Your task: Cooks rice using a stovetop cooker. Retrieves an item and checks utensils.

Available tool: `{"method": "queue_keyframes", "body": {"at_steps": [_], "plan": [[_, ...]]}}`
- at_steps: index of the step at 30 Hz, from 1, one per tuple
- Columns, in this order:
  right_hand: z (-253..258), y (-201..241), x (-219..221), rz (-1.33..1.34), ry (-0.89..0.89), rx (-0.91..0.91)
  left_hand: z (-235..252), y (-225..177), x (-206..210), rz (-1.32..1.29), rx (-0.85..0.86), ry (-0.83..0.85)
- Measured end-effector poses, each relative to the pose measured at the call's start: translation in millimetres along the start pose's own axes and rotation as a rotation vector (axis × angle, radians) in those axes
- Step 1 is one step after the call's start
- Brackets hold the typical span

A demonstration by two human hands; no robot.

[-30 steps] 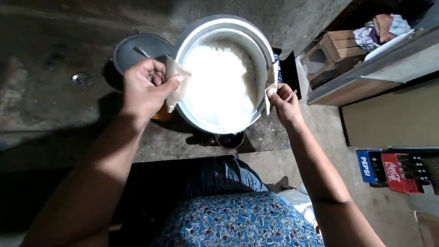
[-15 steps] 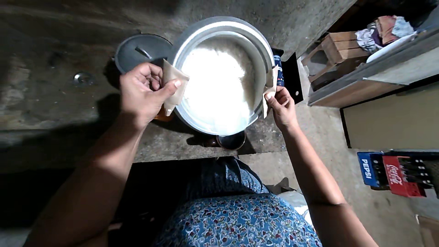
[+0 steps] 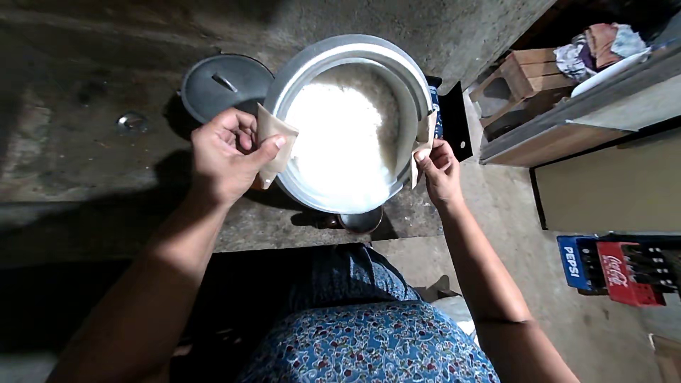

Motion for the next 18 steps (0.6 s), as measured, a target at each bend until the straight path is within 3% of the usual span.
{"method": "queue_keyframes", "body": {"at_steps": [18], "plan": [[-12, 0, -1, 0.037, -0.025, -0.020, -9, -12, 3, 0.006, 0.080, -0.011]]}}
Point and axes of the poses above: each hand's wrist, its own z-axis towards the middle knuckle, its own x-axis out of the palm, y = z × x, the point moved 5 cm from there along z, towards the middle knuckle, and after that the axes turned 7 degrees about x, right-handed, at the moved point
